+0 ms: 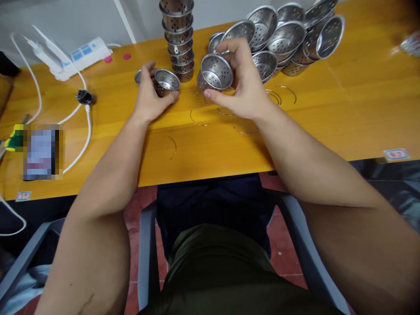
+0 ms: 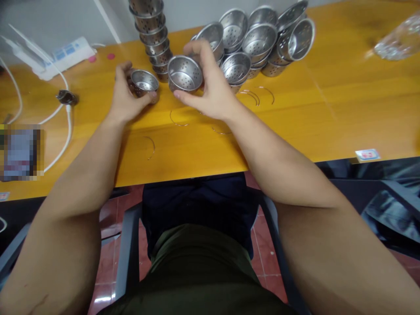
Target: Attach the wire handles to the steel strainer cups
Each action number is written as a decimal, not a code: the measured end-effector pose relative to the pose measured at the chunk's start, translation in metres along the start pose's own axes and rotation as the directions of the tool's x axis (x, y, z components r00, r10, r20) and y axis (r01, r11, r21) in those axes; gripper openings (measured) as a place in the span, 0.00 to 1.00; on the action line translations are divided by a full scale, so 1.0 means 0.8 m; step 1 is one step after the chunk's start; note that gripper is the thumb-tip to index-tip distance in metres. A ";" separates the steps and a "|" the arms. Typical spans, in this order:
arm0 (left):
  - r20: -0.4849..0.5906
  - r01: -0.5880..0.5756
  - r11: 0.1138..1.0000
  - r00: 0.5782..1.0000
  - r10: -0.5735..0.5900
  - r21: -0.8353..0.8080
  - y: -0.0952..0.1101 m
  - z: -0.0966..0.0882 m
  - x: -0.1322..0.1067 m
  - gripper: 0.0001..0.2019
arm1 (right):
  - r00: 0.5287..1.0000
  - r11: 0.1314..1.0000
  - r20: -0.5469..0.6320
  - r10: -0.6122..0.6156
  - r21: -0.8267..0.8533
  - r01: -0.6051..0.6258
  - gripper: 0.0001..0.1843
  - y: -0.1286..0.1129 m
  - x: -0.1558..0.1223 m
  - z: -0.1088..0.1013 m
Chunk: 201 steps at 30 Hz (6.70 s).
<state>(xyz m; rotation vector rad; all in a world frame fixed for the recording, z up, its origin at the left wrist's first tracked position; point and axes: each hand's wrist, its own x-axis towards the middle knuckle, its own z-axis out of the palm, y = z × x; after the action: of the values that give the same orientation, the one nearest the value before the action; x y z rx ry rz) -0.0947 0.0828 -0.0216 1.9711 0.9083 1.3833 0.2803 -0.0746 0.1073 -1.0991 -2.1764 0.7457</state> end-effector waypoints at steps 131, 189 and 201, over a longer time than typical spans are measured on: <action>0.132 -0.083 0.963 0.984 0.120 -0.256 0.096 0.093 -0.042 0.61 | 0.926 0.906 -0.283 -0.249 0.269 0.326 0.21 0.045 0.017 0.014; 0.135 -0.012 0.992 0.990 0.029 -0.126 0.113 0.109 -0.048 0.46 | 0.983 0.823 -0.099 -0.154 0.537 0.184 0.31 0.018 0.011 0.044; 0.082 0.037 0.992 0.996 -0.027 -0.120 0.122 0.113 -0.046 0.52 | 0.965 0.825 -0.167 -0.202 0.503 0.260 0.30 0.027 0.012 0.038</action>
<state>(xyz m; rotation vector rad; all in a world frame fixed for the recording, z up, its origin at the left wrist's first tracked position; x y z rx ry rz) 0.0027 -0.0116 0.0041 1.8982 0.7970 1.3009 0.2648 -0.0623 0.0742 -0.5655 -1.8097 1.0556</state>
